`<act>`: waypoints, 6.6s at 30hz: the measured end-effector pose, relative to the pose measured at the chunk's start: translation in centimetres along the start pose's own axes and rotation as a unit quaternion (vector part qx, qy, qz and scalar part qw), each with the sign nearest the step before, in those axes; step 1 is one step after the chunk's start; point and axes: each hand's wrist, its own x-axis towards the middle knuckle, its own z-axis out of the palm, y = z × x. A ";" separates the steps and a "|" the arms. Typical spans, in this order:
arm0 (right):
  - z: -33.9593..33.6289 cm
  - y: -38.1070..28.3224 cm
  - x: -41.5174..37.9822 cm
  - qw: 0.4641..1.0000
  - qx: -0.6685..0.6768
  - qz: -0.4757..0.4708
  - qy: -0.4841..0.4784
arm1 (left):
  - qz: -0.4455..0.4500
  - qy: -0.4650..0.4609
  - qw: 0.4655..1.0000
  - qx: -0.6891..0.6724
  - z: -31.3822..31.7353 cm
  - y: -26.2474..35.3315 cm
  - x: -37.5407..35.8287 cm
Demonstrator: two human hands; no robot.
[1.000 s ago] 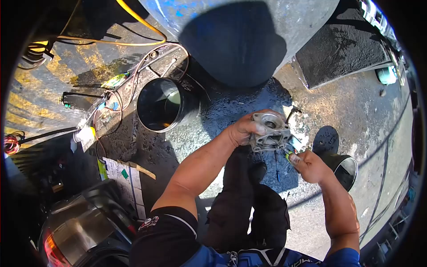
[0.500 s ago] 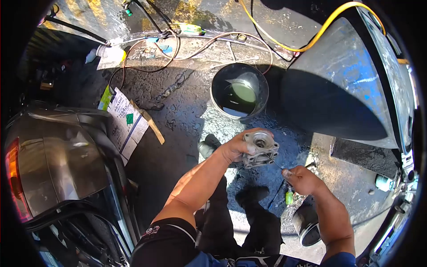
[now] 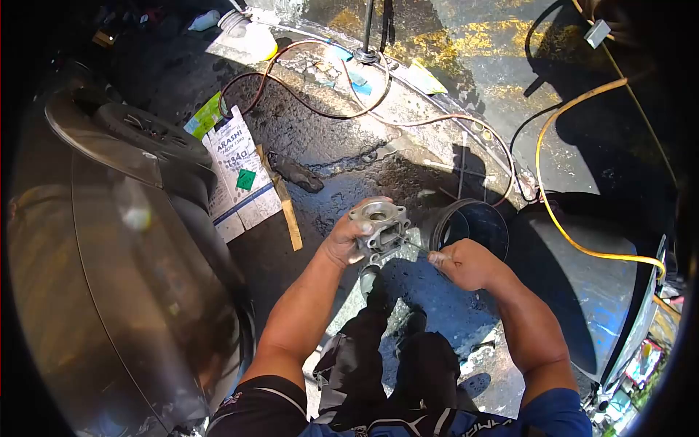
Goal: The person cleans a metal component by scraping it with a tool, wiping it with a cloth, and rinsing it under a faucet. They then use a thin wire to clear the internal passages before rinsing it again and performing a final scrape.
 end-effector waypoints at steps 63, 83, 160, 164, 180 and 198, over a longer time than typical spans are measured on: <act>-25.9 12.1 81.6 0.772 0.598 -0.041 0.211 | 0.053 0.159 0.949 -0.267 -44.4 26.3 64.5; -24.3 18.9 87.7 0.763 0.568 0.065 0.303 | 0.108 0.174 0.914 -0.351 -44.2 26.9 65.9; -27.4 20.8 87.6 0.818 0.502 -0.101 0.262 | 0.036 0.224 0.973 -0.042 -44.7 27.8 64.3; -26.6 18.4 87.1 0.842 0.404 -0.051 0.353 | 0.039 0.226 0.972 -0.047 -44.4 28.3 64.0; -25.8 15.4 87.9 0.663 0.697 -0.138 0.235 | -0.097 0.049 0.994 0.022 -42.6 32.3 61.7; -30.2 13.4 80.1 0.896 0.312 -0.024 0.314 | 0.141 0.077 0.952 -0.260 -38.8 28.0 64.9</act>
